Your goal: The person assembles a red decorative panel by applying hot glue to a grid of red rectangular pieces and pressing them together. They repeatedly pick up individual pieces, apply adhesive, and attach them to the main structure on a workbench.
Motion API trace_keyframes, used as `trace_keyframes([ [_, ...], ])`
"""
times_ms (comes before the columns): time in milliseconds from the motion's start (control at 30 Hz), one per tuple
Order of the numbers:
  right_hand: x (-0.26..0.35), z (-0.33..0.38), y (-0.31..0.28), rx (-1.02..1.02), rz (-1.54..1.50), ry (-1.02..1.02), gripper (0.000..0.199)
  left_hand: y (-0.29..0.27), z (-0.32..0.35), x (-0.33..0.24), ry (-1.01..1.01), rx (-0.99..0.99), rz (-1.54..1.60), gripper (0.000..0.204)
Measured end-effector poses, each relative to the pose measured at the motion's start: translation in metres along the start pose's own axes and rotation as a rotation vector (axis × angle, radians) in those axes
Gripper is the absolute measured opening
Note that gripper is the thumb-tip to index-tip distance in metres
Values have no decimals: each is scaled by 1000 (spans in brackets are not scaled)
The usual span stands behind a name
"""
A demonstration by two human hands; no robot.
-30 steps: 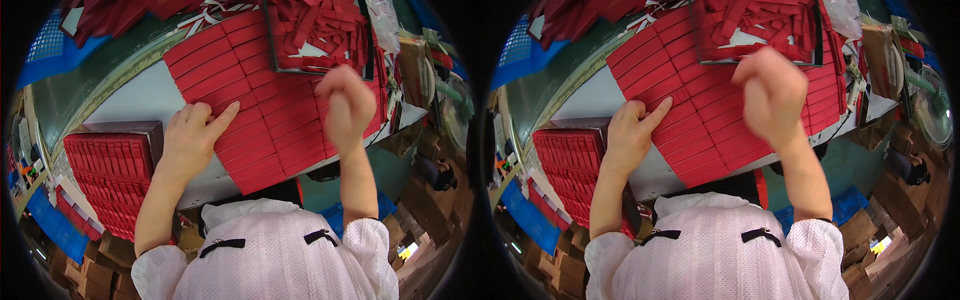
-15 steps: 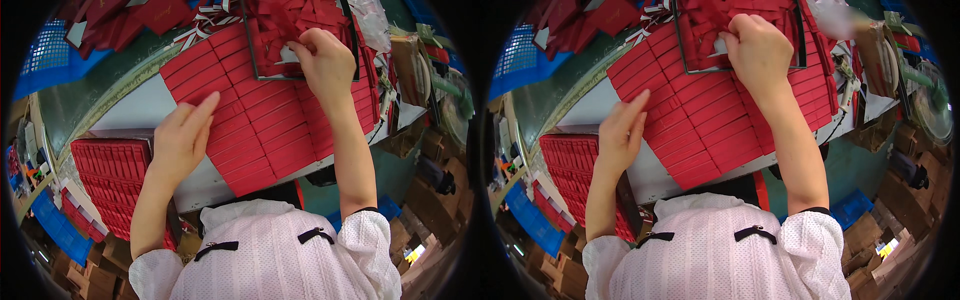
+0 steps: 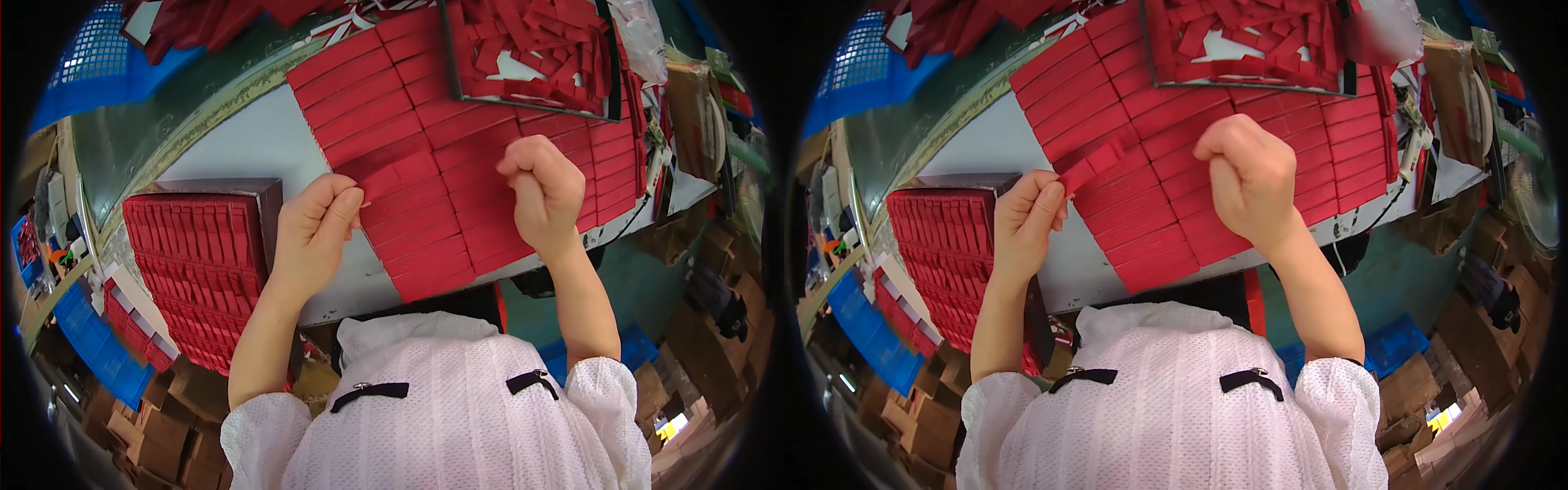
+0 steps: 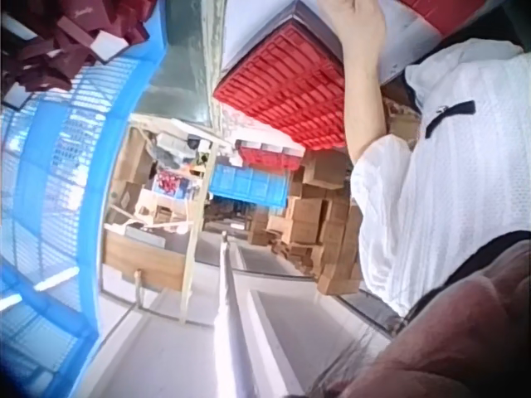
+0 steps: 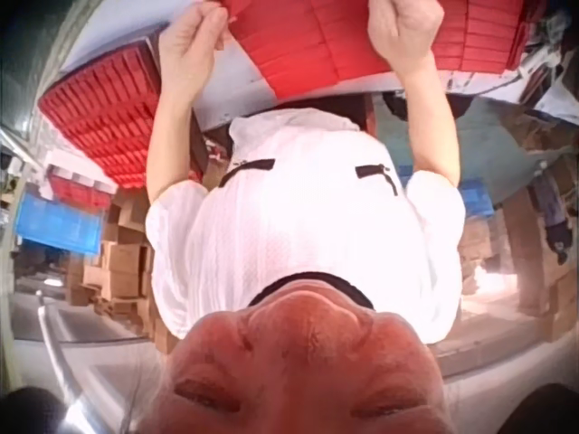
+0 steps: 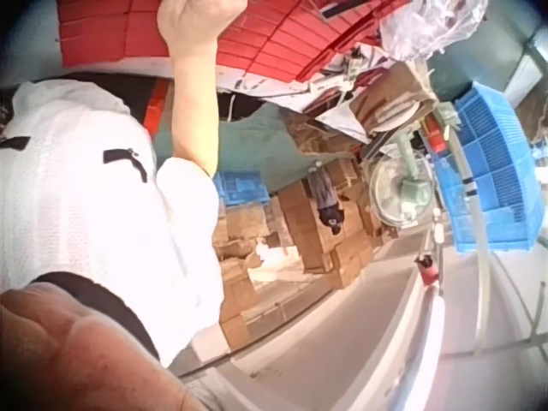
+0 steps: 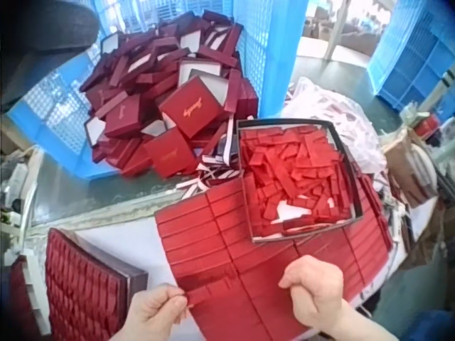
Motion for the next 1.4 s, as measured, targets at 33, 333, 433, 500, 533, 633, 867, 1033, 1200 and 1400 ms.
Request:
trace_keyframes([
  [33, -7, 5, 1, 55, -86, 106, 4, 0, 3, 7, -9, 7, -8, 15],
  [333, -4, 10, 23, 22, 206, 249, 16, 7, -2, 9, -43, -7, -191, 17],
  [433, 2, 8, 28, 57, 302, 229, 22, 7, -2, 11, -46, -12, -191, 19],
  [500, 5, 7, 33, 71, 339, 210, 24, 7, -2, 12, -45, -23, -197, 19],
  [533, 6, 6, 35, 76, 349, 200, 26, 7, -3, 11, -44, -33, -204, 18],
  [633, 8, 6, 42, 93, 437, 174, 29, 8, -4, 10, -39, -44, -222, 18],
  [867, 10, 2, 46, 155, 534, 247, 31, 0, 3, 16, 36, -128, -283, 17],
  [1033, 11, 2, 46, 125, 494, 261, 35, 1, 1, 14, 104, -208, -323, 16],
  [1200, 12, 1, 46, 128, 495, 259, 35, 3, 0, 8, 125, -220, -409, 17],
  [1400, 12, 0, 42, 134, 446, 264, 29, 7, 0, -5, 281, -262, -742, 14],
])
Point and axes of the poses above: each hand's wrist, its own z-axis away from the middle knuckle, its own y-axis out of the palm, x = y × z, the point moved 5 cm from there along -z, towards the middle knuckle, and after that the axes turned 3 degrees about z, right-handed, at the moved point
